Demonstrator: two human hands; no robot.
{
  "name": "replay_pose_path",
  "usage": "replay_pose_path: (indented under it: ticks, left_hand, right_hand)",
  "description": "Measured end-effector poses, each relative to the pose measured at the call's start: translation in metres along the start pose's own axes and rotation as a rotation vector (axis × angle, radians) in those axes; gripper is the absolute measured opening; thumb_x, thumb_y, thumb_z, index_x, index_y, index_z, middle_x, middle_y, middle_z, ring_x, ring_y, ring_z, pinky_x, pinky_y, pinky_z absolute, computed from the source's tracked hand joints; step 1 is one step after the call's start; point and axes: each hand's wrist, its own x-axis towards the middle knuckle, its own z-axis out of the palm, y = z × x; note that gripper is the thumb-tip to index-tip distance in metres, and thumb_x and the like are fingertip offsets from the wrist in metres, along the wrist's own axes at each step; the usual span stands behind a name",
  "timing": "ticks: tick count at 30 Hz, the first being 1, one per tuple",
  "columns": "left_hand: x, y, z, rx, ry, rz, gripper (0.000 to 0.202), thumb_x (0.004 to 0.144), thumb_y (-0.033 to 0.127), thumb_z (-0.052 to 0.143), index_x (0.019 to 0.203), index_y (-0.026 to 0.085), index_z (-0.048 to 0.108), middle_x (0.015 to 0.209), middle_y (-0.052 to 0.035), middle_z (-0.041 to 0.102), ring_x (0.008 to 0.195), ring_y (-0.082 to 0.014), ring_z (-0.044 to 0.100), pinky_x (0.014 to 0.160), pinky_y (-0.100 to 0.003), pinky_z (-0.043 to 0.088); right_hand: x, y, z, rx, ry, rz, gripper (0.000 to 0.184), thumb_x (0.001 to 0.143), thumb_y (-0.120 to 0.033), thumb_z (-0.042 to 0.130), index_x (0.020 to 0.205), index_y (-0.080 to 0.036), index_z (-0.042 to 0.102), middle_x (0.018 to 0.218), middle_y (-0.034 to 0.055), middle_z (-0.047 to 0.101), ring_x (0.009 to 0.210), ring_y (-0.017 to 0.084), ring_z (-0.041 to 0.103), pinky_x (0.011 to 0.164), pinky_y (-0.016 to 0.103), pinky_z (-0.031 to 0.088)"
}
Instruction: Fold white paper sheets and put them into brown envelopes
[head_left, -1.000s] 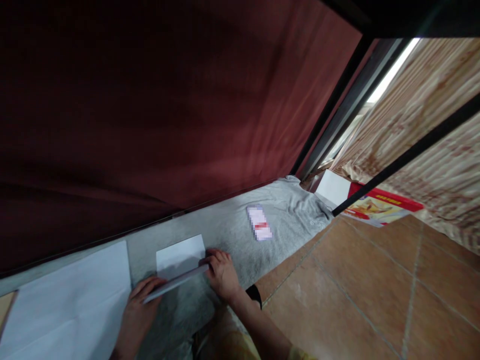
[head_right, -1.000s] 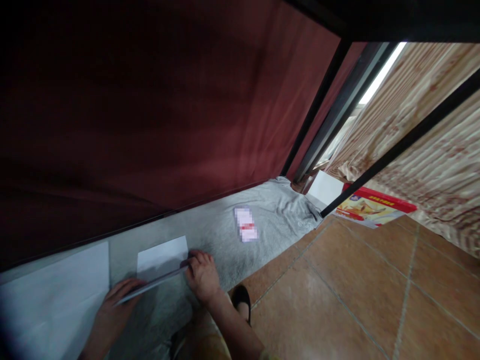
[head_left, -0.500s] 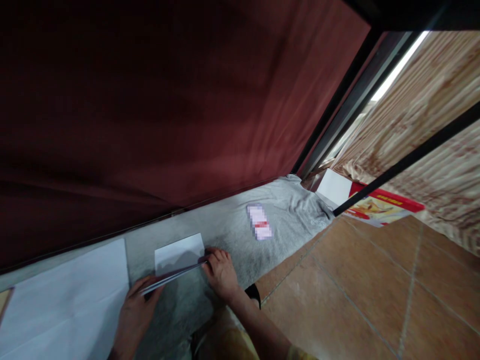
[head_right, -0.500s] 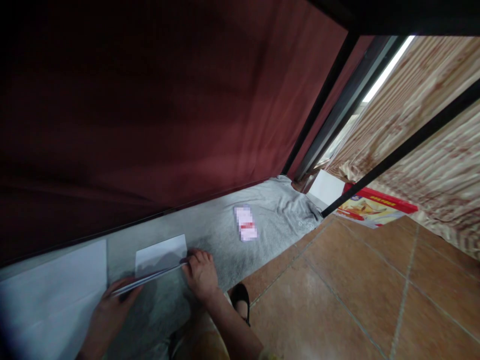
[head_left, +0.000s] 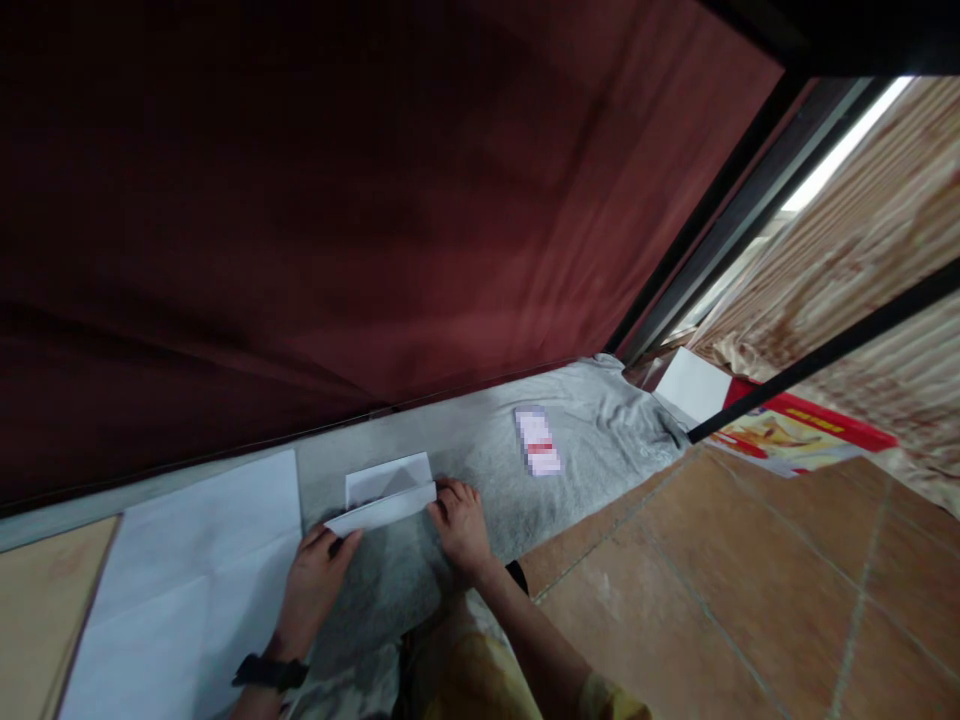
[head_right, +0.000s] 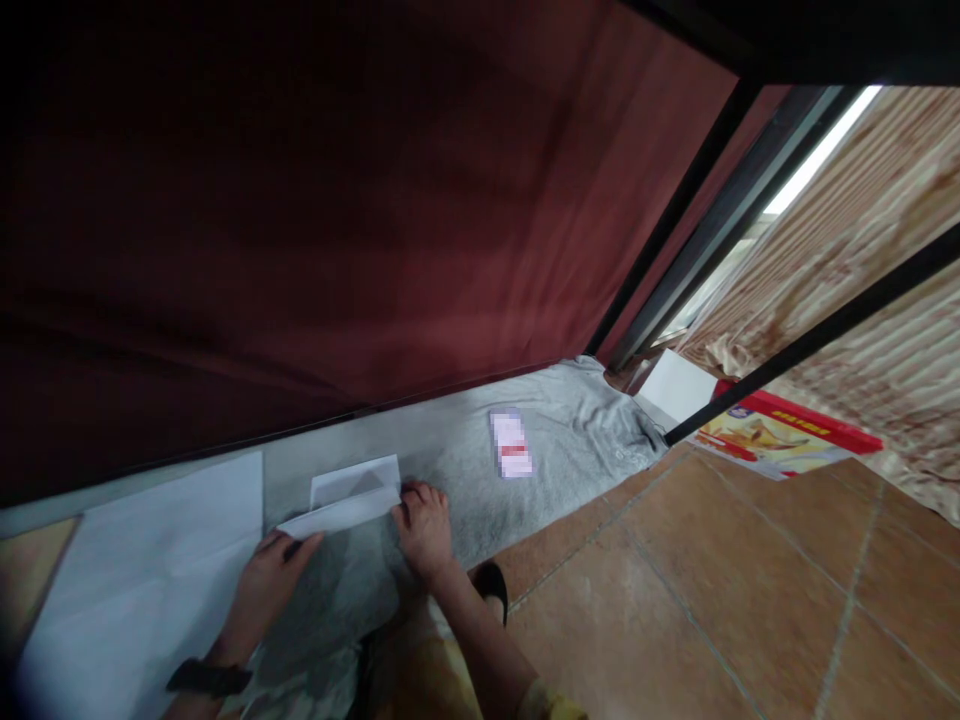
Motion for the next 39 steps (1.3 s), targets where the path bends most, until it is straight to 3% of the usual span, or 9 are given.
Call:
replay_pose_path:
  ticks: [5,10,16,20,24,30,35,39]
  left_hand:
    - [0.002,0.003,0.0,-0.008,0.028,0.038,0.043,0.077,0.062,0.05,0.081,0.022,0.068,0.097,-0.0109,0.071,0.096,-0.0302,0.067,0.096,-0.046,0.053]
    - [0.001,-0.007,0.003,0.005,0.051,0.089,0.036,0.075,0.055,0.053,0.076,0.023,0.067,0.094,-0.0108,0.071,0.096,-0.0304,0.066,0.098,-0.048,0.052]
    - [-0.001,-0.021,-0.007,-0.105,-0.059,0.216,0.027,0.069,0.037,0.058,0.088,0.024,0.073,0.101,-0.0079,0.071,0.097,-0.0269,0.068,0.092,-0.044,0.056]
    - [0.004,-0.018,-0.011,-0.082,-0.088,0.229,0.024,0.072,0.041,0.059,0.084,0.024,0.072,0.096,-0.0072,0.071,0.093,-0.0263,0.069,0.09,-0.044,0.057]
    - [0.006,-0.006,-0.012,-0.026,-0.062,0.181,0.03,0.078,0.051,0.056,0.08,0.024,0.07,0.091,-0.0076,0.072,0.09,-0.0268,0.069,0.089,-0.043,0.057]
    - [0.004,0.013,-0.011,0.041,-0.022,0.06,0.03,0.085,0.05,0.05,0.085,0.024,0.065,0.09,-0.0071,0.073,0.089,-0.0253,0.068,0.086,-0.038,0.055]
    - [0.003,0.02,-0.006,0.108,-0.014,-0.072,0.029,0.087,0.041,0.052,0.104,0.021,0.064,0.09,-0.0057,0.073,0.085,-0.0235,0.069,0.08,-0.033,0.054]
    - [0.0,0.025,-0.006,0.052,0.005,-0.123,0.05,0.088,0.033,0.054,0.136,0.02,0.051,0.099,-0.0051,0.073,0.09,-0.0221,0.069,0.082,-0.032,0.053]
  right_hand:
    - [0.003,0.0,0.005,-0.012,0.028,0.029,0.016,0.099,-0.028,0.054,0.104,-0.021,0.069,0.123,0.0078,0.066,0.115,0.024,0.058,0.103,0.041,0.04]
    - [0.0,0.002,0.005,-0.024,0.029,-0.001,0.015,0.093,-0.024,0.061,0.106,-0.021,0.069,0.126,0.0079,0.065,0.117,0.025,0.057,0.103,0.041,0.04]
    - [-0.002,0.008,0.004,0.016,-0.019,-0.066,0.031,0.085,-0.009,0.064,0.107,-0.029,0.074,0.129,0.0032,0.064,0.12,0.023,0.056,0.103,0.038,0.039]
    - [-0.002,0.01,0.005,0.006,-0.008,-0.086,0.029,0.086,-0.013,0.065,0.11,-0.027,0.073,0.128,0.0031,0.064,0.121,0.022,0.056,0.103,0.037,0.039]
    - [-0.002,0.009,0.006,-0.018,0.025,-0.065,0.016,0.093,-0.024,0.063,0.106,-0.024,0.072,0.126,0.0049,0.066,0.117,0.022,0.058,0.102,0.038,0.04]
    - [0.0,0.001,0.007,-0.097,0.053,-0.019,0.016,0.098,-0.029,0.057,0.106,-0.023,0.069,0.122,0.0078,0.066,0.112,0.024,0.058,0.097,0.039,0.042]
    - [0.002,-0.003,0.011,-0.164,0.063,0.005,0.015,0.099,-0.03,0.054,0.105,-0.022,0.066,0.119,0.0081,0.066,0.108,0.025,0.058,0.095,0.04,0.04]
    - [0.002,-0.003,0.014,-0.2,0.077,0.018,0.015,0.099,-0.031,0.053,0.106,-0.022,0.064,0.116,0.0082,0.066,0.106,0.025,0.058,0.093,0.04,0.04]
